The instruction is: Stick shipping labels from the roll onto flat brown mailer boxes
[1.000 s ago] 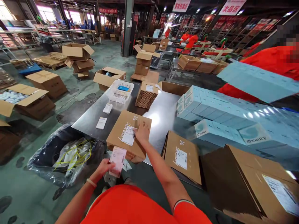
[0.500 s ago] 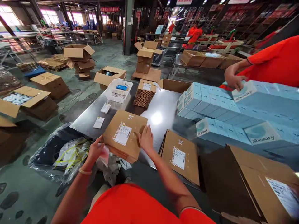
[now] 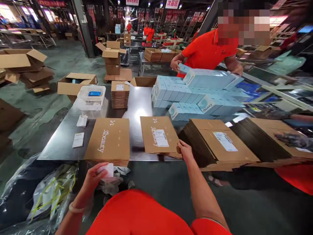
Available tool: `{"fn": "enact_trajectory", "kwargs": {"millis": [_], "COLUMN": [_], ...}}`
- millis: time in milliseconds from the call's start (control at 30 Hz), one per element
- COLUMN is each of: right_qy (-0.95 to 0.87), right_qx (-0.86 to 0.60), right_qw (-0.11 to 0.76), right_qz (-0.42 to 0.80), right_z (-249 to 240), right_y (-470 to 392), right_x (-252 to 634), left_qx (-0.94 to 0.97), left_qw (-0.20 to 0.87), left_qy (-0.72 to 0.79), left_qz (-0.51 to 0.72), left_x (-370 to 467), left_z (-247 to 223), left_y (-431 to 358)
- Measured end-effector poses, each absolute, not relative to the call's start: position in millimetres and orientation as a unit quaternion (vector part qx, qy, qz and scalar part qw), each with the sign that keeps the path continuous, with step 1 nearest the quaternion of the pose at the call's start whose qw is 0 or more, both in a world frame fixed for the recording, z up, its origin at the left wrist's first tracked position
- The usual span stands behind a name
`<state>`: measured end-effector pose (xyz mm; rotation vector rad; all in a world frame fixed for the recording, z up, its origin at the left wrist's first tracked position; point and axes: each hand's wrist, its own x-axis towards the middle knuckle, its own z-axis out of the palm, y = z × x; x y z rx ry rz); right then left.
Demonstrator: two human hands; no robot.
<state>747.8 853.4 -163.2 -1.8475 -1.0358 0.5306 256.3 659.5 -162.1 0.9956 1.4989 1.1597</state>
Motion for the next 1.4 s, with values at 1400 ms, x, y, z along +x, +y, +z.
{"fn": "enact_trajectory", "kwargs": {"millis": [1400], "right_qy": [-0.722], "right_qx": [-0.414], "right_qw": [0.321], "right_qz": [0.452], "right_z": [-132], "right_y": [793], "right_x": [431], "left_qx": [0.180], "left_qw": [0.581], "left_qy": [0.575], "left_qz": [0.548], "left_x": [252], "left_z": [-179], "left_y": [655]}}
